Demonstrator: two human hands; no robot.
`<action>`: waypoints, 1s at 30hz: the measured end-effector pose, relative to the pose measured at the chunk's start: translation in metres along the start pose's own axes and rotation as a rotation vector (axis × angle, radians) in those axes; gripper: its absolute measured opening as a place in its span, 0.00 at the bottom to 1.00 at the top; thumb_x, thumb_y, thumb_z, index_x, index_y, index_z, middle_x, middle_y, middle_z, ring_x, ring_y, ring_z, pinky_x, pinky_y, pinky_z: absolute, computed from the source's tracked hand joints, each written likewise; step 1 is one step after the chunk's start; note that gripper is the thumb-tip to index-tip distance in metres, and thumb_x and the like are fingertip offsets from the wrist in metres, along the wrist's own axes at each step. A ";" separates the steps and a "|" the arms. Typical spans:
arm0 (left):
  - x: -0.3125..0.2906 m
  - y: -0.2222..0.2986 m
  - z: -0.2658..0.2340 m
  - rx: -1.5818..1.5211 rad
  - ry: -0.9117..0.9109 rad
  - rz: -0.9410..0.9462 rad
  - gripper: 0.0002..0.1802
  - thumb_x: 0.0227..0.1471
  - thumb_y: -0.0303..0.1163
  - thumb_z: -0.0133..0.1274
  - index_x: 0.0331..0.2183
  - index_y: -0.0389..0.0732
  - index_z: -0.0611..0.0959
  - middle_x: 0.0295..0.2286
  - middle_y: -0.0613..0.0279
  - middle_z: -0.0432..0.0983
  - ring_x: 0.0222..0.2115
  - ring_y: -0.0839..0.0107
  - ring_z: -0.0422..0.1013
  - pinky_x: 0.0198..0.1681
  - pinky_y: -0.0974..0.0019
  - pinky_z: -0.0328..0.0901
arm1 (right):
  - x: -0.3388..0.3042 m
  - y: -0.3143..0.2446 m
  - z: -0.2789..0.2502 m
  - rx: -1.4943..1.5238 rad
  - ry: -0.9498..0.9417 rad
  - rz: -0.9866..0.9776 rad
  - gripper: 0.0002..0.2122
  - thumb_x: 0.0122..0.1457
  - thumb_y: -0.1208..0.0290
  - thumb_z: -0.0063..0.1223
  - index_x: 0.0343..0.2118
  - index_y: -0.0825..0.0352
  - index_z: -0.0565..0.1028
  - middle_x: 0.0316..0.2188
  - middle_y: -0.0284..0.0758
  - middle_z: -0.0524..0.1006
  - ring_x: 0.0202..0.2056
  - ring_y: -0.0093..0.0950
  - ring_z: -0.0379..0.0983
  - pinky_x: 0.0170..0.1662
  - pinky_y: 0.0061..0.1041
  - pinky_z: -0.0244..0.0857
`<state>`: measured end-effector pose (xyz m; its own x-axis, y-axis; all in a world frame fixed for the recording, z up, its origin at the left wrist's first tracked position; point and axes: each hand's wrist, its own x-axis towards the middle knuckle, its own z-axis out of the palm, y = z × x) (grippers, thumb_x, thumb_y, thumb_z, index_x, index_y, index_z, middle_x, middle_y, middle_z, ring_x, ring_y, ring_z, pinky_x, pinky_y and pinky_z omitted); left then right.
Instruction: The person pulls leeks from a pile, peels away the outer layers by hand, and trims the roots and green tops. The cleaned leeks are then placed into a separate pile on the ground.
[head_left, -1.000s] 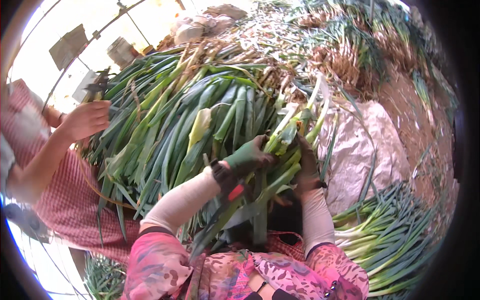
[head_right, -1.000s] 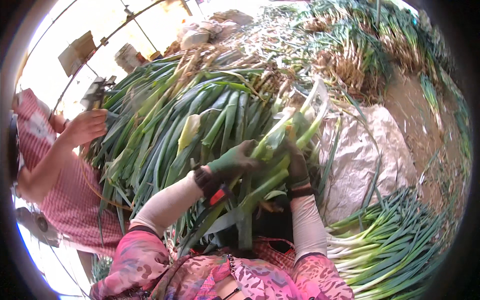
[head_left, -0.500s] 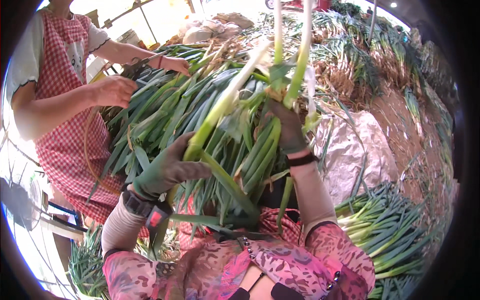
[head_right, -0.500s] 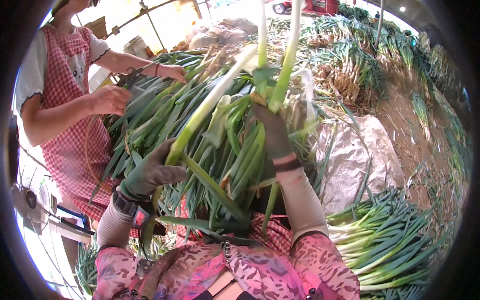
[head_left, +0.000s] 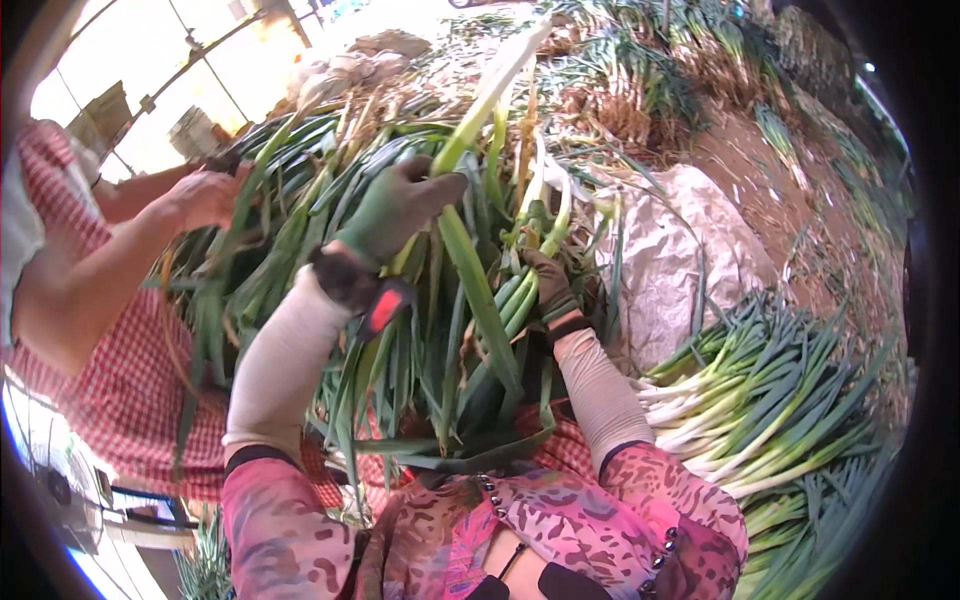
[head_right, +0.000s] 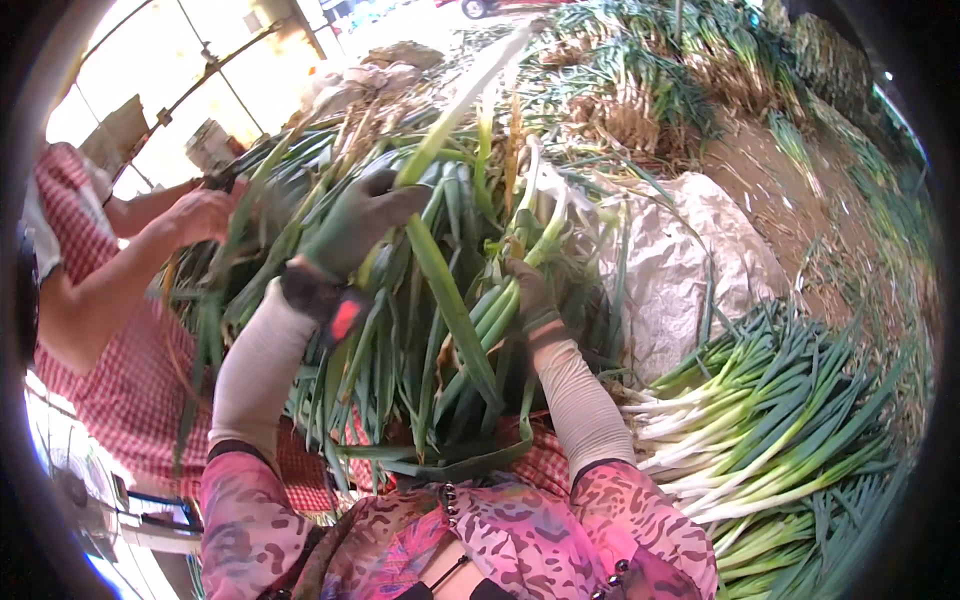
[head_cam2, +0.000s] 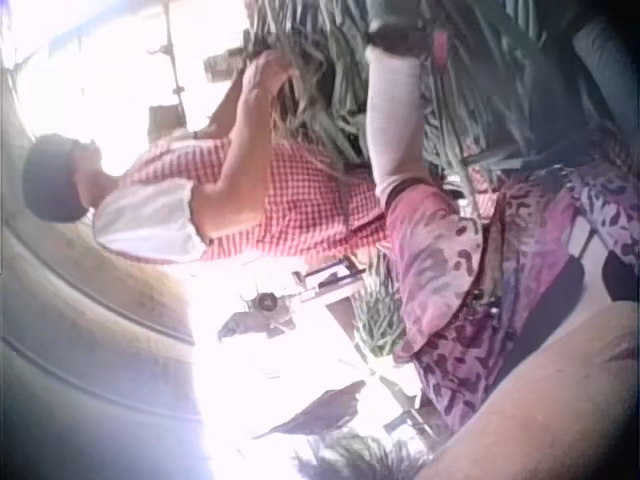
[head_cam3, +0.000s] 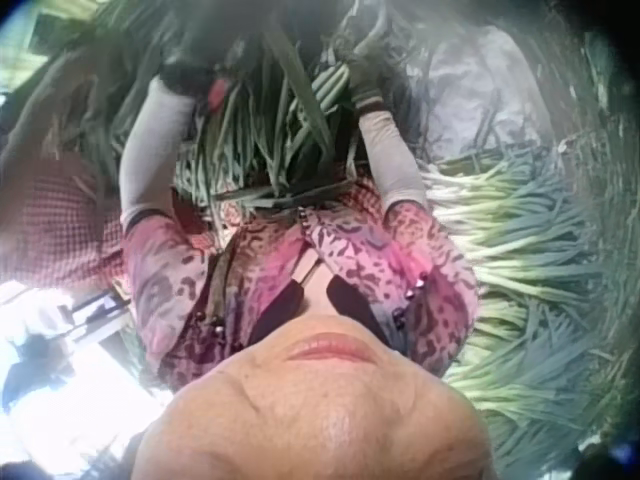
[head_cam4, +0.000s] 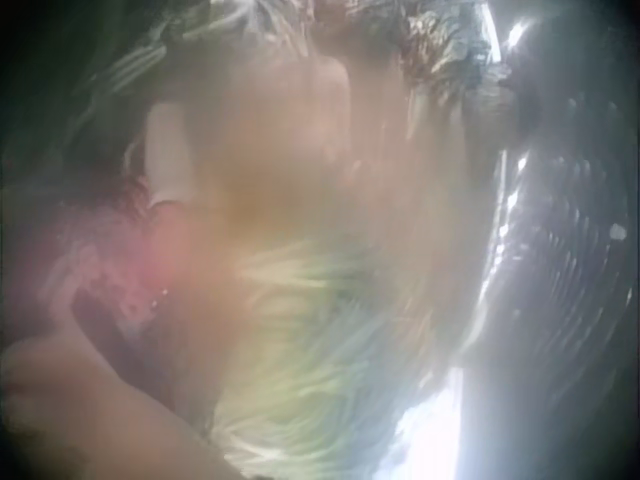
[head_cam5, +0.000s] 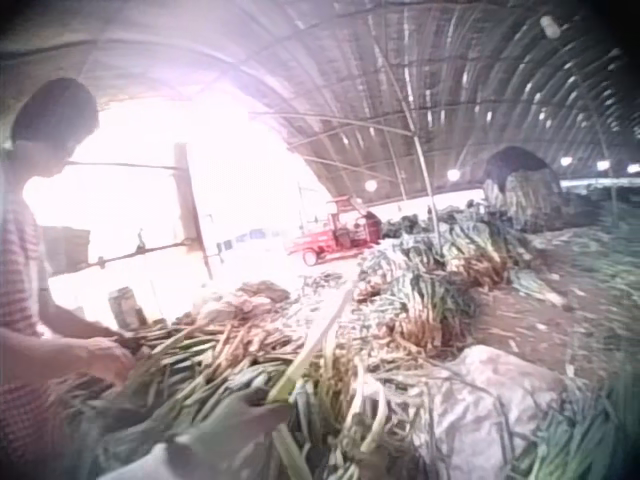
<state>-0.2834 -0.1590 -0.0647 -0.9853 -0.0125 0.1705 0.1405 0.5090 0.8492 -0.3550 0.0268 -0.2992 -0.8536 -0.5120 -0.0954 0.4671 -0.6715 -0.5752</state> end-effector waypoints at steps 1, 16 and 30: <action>0.023 0.000 0.027 0.121 -0.044 -0.057 0.18 0.53 0.42 0.58 0.37 0.35 0.82 0.26 0.69 0.74 0.26 0.80 0.66 0.29 0.72 0.62 | 0.000 -0.005 -0.021 0.000 0.040 -0.027 0.10 0.63 0.66 0.49 0.39 0.67 0.76 0.27 0.32 0.77 0.25 0.26 0.76 0.29 0.27 0.73; 0.150 -0.225 0.221 0.407 -0.334 -0.484 0.25 0.42 0.43 0.59 0.37 0.31 0.84 0.34 0.40 0.80 0.40 0.51 0.77 0.41 0.57 0.70 | 0.014 0.040 -0.095 0.128 0.133 0.039 0.16 0.66 0.61 0.44 0.49 0.64 0.75 0.41 0.34 0.79 0.41 0.27 0.76 0.47 0.27 0.70; 0.108 -0.146 0.134 -0.197 -0.740 -0.134 0.17 0.55 0.28 0.52 0.48 0.37 0.78 0.36 0.58 0.79 0.36 0.68 0.75 0.40 0.66 0.69 | -0.059 -0.038 -0.068 -0.318 0.277 -0.209 0.11 0.65 0.63 0.47 0.34 0.65 0.77 0.30 0.32 0.78 0.32 0.22 0.75 0.38 0.23 0.69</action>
<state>-0.4233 -0.1193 -0.2372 -0.7941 0.5498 -0.2591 -0.0381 0.3803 0.9241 -0.3381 0.1190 -0.3274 -0.9713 -0.1925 -0.1394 0.2220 -0.5256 -0.8213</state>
